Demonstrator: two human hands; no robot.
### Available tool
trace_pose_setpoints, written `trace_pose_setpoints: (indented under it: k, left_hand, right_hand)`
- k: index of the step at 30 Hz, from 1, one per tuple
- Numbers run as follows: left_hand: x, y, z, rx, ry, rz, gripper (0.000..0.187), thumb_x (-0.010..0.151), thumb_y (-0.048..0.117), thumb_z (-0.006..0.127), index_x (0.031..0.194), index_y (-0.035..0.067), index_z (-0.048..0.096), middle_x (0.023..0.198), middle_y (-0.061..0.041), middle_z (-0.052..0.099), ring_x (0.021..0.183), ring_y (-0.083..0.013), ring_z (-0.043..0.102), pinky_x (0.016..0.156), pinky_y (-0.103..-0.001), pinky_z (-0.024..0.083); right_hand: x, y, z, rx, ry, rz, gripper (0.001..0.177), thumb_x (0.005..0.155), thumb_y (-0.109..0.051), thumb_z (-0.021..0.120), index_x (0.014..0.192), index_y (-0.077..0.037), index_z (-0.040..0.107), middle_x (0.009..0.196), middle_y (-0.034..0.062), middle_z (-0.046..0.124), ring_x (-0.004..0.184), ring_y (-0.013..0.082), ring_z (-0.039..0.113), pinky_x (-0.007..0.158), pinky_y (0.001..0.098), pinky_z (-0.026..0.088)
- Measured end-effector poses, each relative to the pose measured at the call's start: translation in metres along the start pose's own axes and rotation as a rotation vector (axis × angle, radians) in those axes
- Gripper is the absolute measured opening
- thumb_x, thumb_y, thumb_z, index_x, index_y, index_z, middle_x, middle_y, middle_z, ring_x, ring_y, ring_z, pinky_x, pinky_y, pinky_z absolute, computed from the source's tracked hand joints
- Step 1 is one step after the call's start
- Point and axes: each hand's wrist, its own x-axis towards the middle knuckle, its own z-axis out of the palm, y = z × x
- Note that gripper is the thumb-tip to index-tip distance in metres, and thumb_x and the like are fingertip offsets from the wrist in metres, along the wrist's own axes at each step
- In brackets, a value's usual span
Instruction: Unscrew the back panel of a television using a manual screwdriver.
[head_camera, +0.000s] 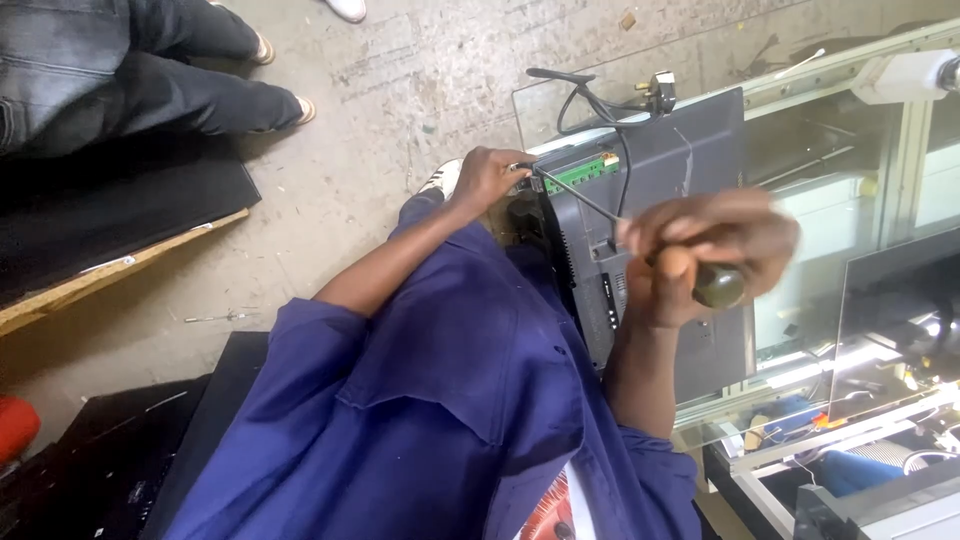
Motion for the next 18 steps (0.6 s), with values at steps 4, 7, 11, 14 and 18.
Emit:
trace_pose_setpoints:
  k: [4,7,11,14,18]
  left_hand:
    - [0.003,0.001,-0.005,-0.023,-0.019,0.097,0.021,0.08,0.025,0.079,0.1,0.029,0.078,0.039,-0.011,0.045,0.042,-0.0294,0.055,0.052,-0.033,0.046]
    - [0.007,0.003,-0.009,-0.045,-0.035,0.143,0.018,0.081,0.025,0.078,0.099,0.025,0.078,0.047,-0.009,0.054,0.049,-0.0313,0.058,0.052,-0.035,0.048]
    - [0.01,-0.009,-0.002,0.005,-0.028,0.168,0.015,0.082,0.029,0.078,0.097,0.026,0.079,0.068,-0.007,0.071,0.062,-0.0356,0.067,0.056,-0.041,0.052]
    - [0.011,-0.011,-0.002,0.024,-0.031,0.126,0.019,0.079,0.027,0.08,0.098,0.027,0.078,0.078,-0.005,0.074,0.07,-0.0368,0.068,0.063,-0.046,0.054]
    - [0.005,-0.001,-0.005,-0.188,0.003,-0.061,0.02,0.081,0.018,0.079,0.099,0.029,0.079,0.087,0.003,0.076,0.078,-0.0251,0.071,0.072,-0.035,0.053]
  right_hand:
    - [-0.015,0.01,-0.024,0.354,-0.172,0.289,0.037,0.08,-0.044,0.068,0.081,-0.009,0.057,0.063,0.0088,0.053,0.046,0.0172,0.055,0.047,0.035,0.053]
    - [-0.017,0.005,-0.02,0.284,-0.121,0.332,0.051,0.085,-0.059,0.06,0.073,-0.009,0.06,0.063,0.0074,0.054,0.053,0.0172,0.055,0.054,0.0341,0.054]
    - [-0.011,0.0,0.002,-0.208,0.087,0.081,0.055,0.09,-0.062,0.057,0.08,-0.009,0.051,0.074,0.0067,0.051,0.072,0.0197,0.056,0.066,0.0356,0.057]
    - [-0.034,0.022,-0.013,-0.375,0.096,-0.172,0.061,0.09,-0.063,0.057,0.069,-0.006,0.052,0.064,0.0112,0.056,0.062,0.0261,0.061,0.061,0.0373,0.054]
    - [-0.047,0.031,-0.005,-0.153,0.004,-0.094,0.037,0.082,-0.032,0.079,0.088,-0.003,0.057,0.077,0.014,0.065,0.068,0.0286,0.066,0.068,0.0439,0.056]
